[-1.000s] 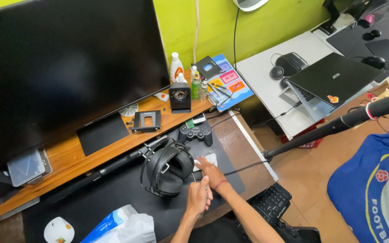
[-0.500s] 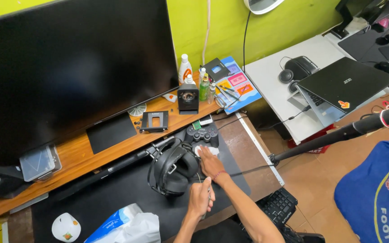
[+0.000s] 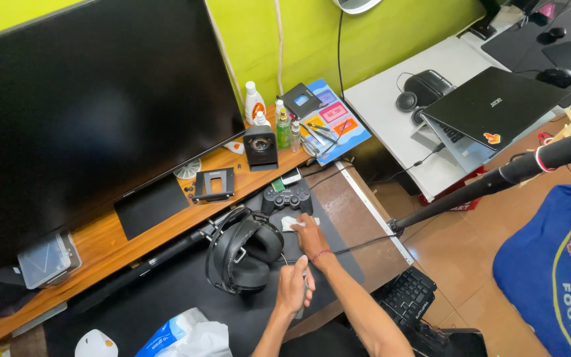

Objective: The person wipes a desk mat and surrounding desk surfaces with a spray bottle and tissue. They move a tissue pack and headphones to access areas, then spray and wipe a second white table, moving a speaker and laptop to clean underneath before returning them.

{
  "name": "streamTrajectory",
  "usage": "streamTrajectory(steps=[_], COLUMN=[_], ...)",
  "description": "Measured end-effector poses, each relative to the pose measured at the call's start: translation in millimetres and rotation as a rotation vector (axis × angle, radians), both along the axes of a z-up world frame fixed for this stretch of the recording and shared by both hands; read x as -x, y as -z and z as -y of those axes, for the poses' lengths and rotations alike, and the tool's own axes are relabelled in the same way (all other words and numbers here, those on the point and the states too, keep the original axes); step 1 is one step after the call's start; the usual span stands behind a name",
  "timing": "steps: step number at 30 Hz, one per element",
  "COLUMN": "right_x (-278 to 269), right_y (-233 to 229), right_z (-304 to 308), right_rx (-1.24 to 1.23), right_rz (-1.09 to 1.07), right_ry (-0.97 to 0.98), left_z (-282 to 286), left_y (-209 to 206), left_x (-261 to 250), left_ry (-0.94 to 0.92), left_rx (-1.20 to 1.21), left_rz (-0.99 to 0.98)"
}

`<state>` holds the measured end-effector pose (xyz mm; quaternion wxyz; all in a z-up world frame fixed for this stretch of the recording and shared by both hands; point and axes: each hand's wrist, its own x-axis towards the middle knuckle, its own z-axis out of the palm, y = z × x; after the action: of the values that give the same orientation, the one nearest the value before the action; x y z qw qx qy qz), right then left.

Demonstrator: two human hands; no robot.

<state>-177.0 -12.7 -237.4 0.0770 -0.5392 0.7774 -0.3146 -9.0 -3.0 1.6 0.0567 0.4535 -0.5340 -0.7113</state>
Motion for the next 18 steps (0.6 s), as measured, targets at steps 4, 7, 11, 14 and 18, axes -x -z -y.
streamTrajectory(steps=[4,7,11,14,18], right_x=[-20,-19,-23,-41,-37], right_y=[-10,2,9,-20,-13], right_z=[-7,-5,29,31,0], right_rx=[0.054,0.051,0.04,-0.047,-0.144], right_rz=[-0.238,-0.302,-0.088,0.199,0.15], right_ry=[-0.038,0.088,0.065,-0.063,-0.283], left_z=[4,4,4,3,6], left_y=[-4,-2,-2,0,3], left_x=[2,1,6,7,8], left_ry=[0.018,-0.009,-0.003,0.004,0.013], left_rx=[0.012,0.006,-0.001,0.007,-0.006], left_rz=[0.043,0.056,0.07,0.077,0.079])
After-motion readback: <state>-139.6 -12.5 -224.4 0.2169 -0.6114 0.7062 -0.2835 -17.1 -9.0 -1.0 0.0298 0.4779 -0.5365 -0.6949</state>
